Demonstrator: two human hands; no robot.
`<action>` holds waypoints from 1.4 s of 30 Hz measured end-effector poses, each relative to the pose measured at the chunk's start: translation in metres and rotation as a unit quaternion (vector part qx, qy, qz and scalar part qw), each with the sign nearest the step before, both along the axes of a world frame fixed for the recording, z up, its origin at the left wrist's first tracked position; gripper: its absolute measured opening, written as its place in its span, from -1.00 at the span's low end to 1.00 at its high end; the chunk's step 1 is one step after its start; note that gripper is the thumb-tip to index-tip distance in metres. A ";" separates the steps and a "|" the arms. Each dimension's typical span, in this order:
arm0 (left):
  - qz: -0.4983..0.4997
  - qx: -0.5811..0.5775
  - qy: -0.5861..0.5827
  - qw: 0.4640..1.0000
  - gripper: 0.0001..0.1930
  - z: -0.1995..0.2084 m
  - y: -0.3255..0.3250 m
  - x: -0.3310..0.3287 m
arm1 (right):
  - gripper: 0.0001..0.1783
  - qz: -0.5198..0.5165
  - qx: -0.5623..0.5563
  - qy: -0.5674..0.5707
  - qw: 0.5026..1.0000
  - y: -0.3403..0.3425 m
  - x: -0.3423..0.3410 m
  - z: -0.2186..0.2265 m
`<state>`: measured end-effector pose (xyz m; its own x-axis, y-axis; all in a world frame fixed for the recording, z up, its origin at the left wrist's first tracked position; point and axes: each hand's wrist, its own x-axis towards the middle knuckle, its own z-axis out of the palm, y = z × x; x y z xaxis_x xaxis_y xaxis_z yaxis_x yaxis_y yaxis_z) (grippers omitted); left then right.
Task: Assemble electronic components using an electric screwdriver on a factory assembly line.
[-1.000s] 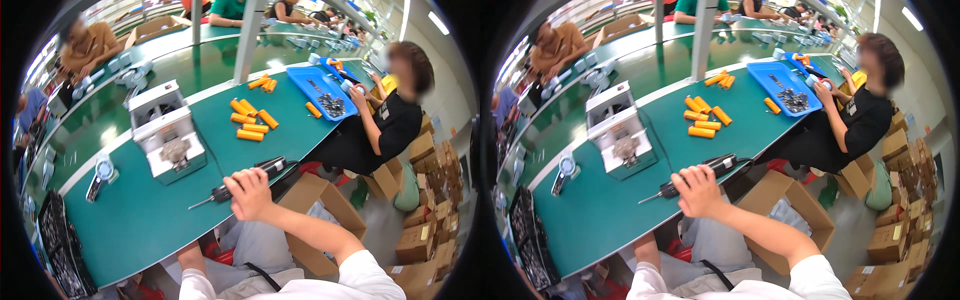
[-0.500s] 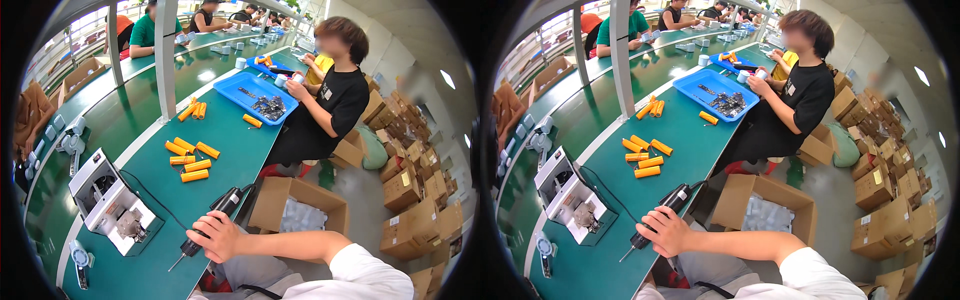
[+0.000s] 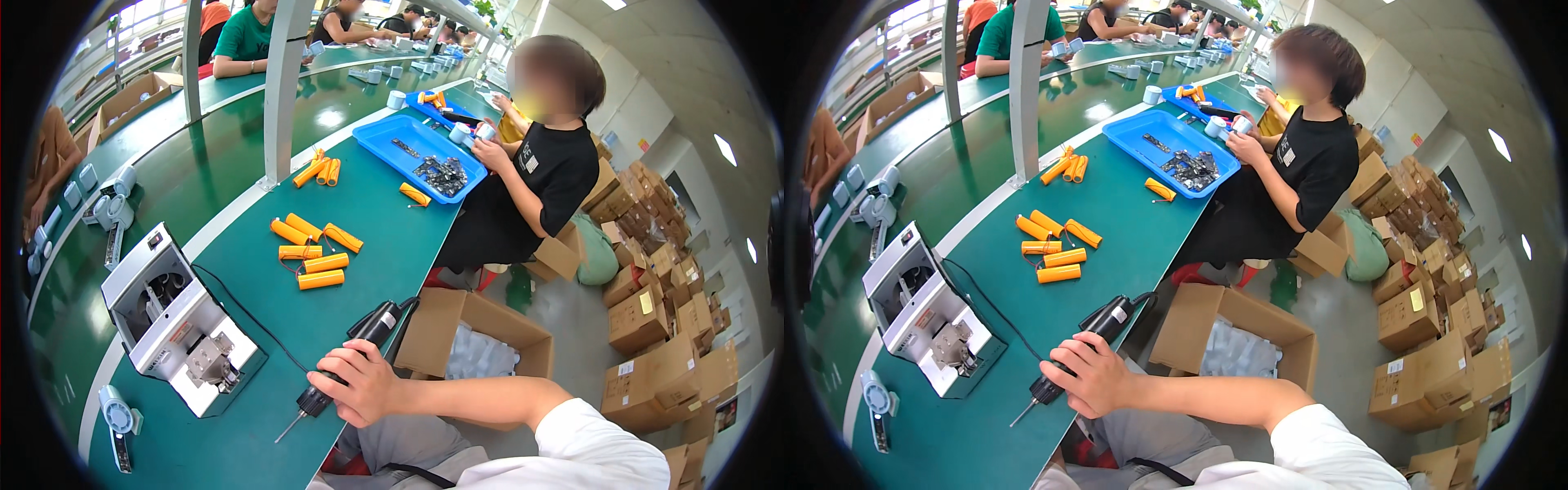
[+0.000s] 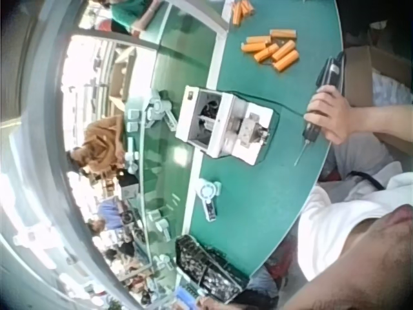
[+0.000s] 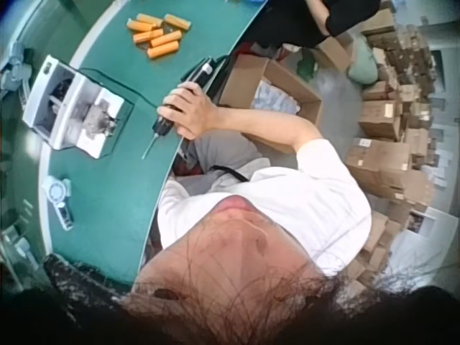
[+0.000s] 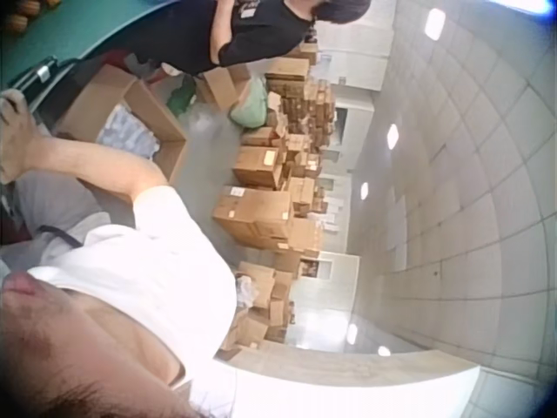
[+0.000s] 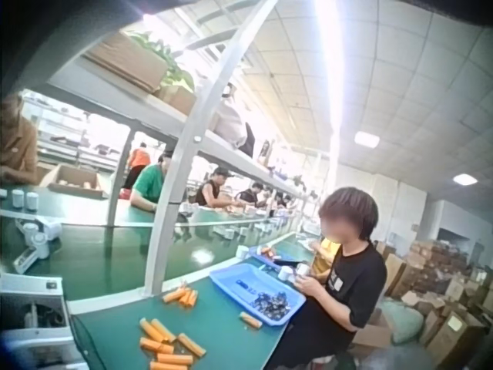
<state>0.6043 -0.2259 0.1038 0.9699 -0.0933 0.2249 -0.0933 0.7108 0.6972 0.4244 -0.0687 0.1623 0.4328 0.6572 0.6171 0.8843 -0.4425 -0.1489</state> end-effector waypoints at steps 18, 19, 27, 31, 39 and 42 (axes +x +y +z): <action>0.037 -0.030 0.055 0.997 -0.62 -0.042 0.073 -0.070 | -0.38 0.006 0.019 -0.015 1.000 0.002 0.001 0.001; 0.041 -0.034 0.055 0.997 -0.63 -0.041 0.077 -0.072 | -0.37 0.004 0.019 -0.015 1.000 0.001 0.001 0.002; 0.060 -0.070 0.049 0.995 -0.63 -0.035 0.102 -0.076 | -0.36 0.003 0.009 -0.019 1.000 0.001 0.000 0.003; 0.069 -0.082 0.066 0.992 -0.64 -0.047 0.112 -0.085 | -0.34 0.010 0.002 -0.004 1.000 0.001 0.001 0.005; 0.089 -0.094 0.094 0.987 -0.65 -0.060 0.136 -0.101 | -0.35 0.008 0.020 -0.016 1.000 -0.001 0.002 0.003; 0.086 -0.092 0.100 0.987 -0.65 -0.061 0.140 -0.109 | -0.35 0.009 0.020 -0.016 1.000 -0.002 0.001 0.002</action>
